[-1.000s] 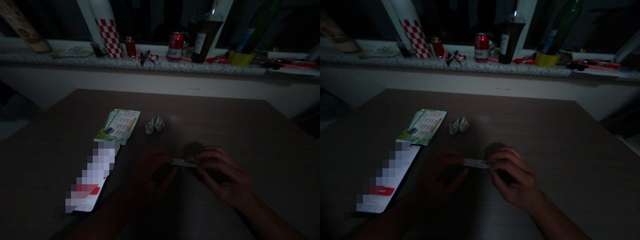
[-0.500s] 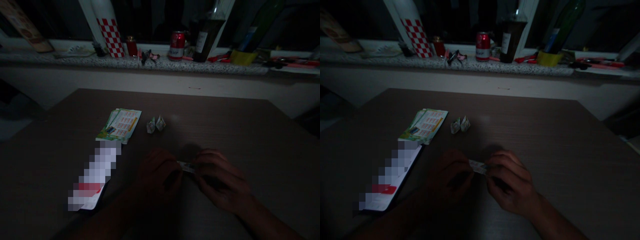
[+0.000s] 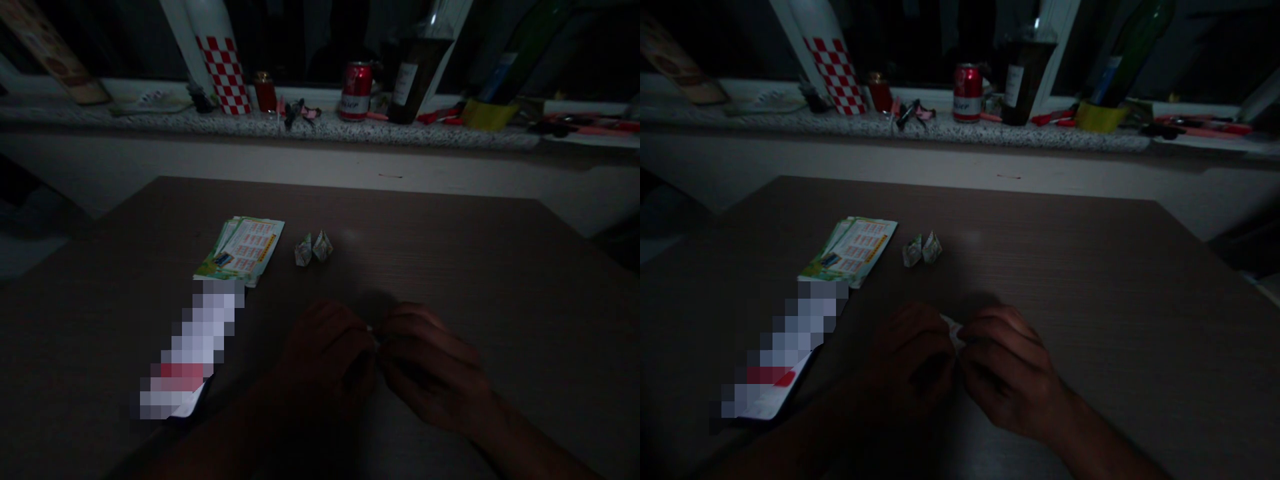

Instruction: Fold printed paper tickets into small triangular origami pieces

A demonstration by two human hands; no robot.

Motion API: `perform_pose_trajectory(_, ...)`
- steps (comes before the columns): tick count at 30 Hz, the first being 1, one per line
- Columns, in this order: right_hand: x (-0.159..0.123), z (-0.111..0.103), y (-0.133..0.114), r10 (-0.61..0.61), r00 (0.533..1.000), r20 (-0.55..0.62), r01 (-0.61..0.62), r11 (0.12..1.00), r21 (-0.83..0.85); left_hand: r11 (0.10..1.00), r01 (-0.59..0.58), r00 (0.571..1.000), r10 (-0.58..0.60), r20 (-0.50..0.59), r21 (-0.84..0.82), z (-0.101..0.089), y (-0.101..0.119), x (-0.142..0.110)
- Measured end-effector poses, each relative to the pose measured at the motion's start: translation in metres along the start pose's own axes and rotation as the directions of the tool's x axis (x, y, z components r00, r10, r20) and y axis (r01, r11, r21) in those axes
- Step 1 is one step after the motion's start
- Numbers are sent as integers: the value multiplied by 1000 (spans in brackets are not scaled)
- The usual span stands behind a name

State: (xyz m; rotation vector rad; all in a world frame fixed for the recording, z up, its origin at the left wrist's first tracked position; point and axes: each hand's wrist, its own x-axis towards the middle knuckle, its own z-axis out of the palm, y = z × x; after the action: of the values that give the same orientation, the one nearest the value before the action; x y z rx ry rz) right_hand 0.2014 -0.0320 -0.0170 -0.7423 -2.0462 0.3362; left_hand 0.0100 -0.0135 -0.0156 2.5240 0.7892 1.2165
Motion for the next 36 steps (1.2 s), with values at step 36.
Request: perform_pose_trajectory(36,-2,-4,1,-24,999,21,26,995,-97,997,24,997,-30,71,79,-4,1,6)
